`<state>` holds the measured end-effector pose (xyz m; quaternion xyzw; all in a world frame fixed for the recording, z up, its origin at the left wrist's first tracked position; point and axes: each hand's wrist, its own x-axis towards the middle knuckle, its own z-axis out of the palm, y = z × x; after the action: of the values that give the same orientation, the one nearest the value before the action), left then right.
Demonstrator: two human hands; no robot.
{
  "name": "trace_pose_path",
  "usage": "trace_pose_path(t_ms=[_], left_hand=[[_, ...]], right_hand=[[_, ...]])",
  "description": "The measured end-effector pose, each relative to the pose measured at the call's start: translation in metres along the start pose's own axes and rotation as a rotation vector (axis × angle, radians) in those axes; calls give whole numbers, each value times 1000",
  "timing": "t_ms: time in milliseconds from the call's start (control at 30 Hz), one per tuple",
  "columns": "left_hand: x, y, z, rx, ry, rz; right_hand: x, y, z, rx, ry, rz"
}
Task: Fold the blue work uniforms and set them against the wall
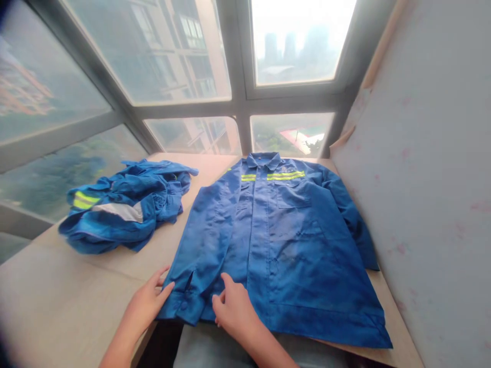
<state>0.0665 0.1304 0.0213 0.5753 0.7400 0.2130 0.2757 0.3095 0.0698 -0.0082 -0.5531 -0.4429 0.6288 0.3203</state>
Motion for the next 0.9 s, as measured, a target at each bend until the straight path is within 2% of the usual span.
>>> trace_pose_path(t_ms=[100, 167, 200, 267, 333, 433, 533, 600, 700, 800, 867, 900], left_hand=[[-8, -15, 15, 263, 151, 213], [-12, -13, 24, 331, 247, 353], [-13, -8, 28, 339, 248, 411], [-15, 8, 37, 316, 165, 508], [-16, 28, 51, 256, 20, 619], [-23, 66, 82, 192, -150, 766], [-36, 109, 122, 209, -240, 855], [-44, 136, 149, 253, -268, 881], [-49, 165, 188, 337, -245, 916], [-44, 176, 217, 425, -198, 941], [-38, 175, 227, 476, -164, 948], [-35, 173, 229, 495, -149, 953]], right_hand=[[-16, 12, -41, -93, 123, -92], [-23, 17, -78, -185, 263, -157], [-26, 19, -99, -243, 354, -180], [-31, 21, -144, -356, 548, -197], [-36, 22, -187, -483, 721, -223], [-43, 28, -235, -731, 898, -245], [-48, 46, -249, -931, 918, -172], [-48, 60, -241, -1016, 892, -131], [-44, 72, -224, -1086, 887, -96], [-42, 66, -223, -1059, 857, -110], [-44, 56, -236, -961, 856, -132], [-45, 51, -246, -898, 896, -130]])
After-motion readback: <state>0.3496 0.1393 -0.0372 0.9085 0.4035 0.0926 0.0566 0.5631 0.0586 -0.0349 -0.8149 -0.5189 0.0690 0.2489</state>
